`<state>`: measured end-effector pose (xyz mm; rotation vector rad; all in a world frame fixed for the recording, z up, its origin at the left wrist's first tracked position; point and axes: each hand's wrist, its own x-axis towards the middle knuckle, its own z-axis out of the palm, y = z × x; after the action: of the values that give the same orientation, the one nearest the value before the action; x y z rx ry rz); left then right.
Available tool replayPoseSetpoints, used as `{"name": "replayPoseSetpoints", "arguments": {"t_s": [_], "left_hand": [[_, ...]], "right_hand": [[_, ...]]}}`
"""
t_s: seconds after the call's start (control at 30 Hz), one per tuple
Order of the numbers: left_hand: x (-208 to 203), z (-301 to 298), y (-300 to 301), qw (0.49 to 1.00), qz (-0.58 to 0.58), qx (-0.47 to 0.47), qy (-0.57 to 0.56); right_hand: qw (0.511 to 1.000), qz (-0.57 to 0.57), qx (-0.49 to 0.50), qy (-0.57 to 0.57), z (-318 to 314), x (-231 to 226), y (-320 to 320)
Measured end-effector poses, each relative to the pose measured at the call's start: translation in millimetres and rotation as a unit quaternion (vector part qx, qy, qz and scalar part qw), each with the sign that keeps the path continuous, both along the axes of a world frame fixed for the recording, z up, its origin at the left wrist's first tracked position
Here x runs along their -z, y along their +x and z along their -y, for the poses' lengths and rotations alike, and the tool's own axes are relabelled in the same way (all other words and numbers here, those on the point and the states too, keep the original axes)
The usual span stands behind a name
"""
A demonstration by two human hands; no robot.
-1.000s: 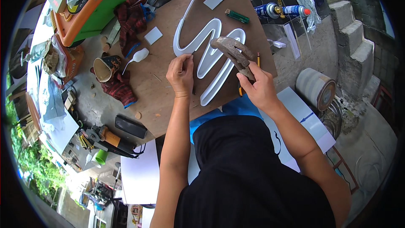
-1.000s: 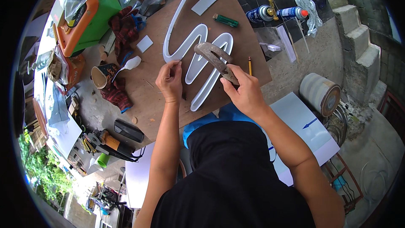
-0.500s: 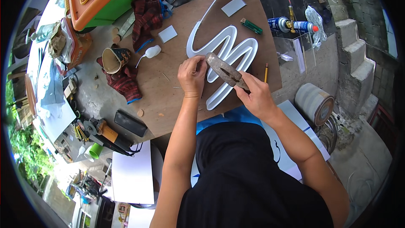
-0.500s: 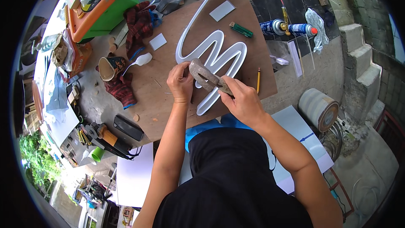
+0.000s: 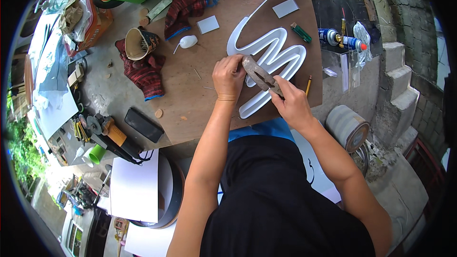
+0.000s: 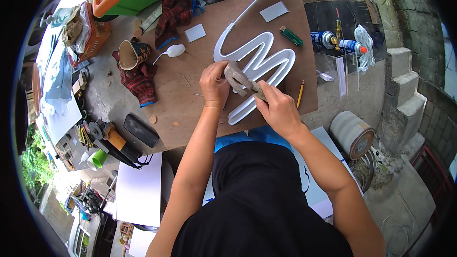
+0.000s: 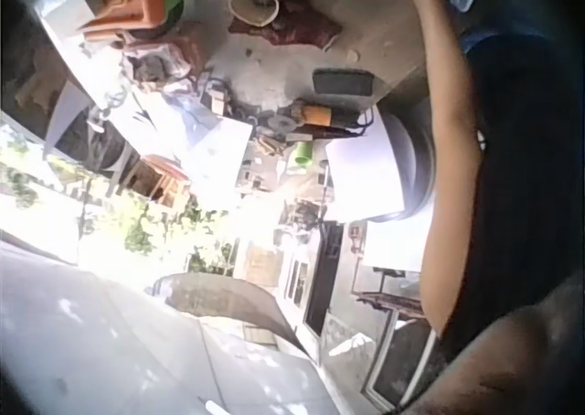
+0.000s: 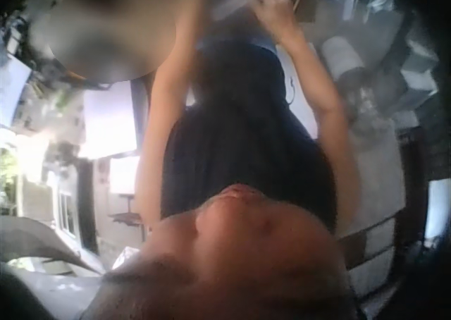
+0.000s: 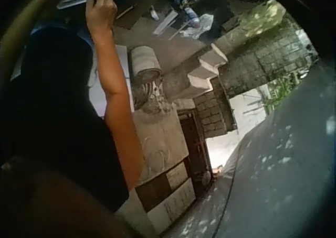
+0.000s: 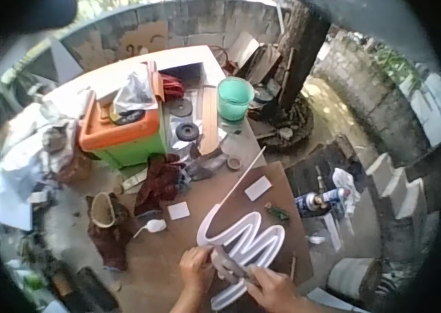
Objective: The recorder is assembling a white wavy plastic casing onto a brown board, using a hammer and nails.
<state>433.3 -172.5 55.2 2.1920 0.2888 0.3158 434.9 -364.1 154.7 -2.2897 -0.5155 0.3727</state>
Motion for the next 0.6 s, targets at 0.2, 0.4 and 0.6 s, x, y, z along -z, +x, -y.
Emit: {"name": "replayPoseSetpoints", "arguments": {"t_s": [0.2, 0.4, 0.6], "left_hand": [[0, 1, 2, 1.000, 0.020, -0.004, 0.011], [1, 1, 0, 0.999, 0.031, -0.002, 0.018], [-38, -25, -32, 0.994, -0.083, -0.007, -0.075]], "right_hand": [[1.000, -0.002, -0.001, -0.002, 0, 1, 1], [0.999, 0.012, 0.016, 0.036, 3, -14, 2], [0.994, -0.004, 0.083, 0.071, 18, -43, 1]]}}
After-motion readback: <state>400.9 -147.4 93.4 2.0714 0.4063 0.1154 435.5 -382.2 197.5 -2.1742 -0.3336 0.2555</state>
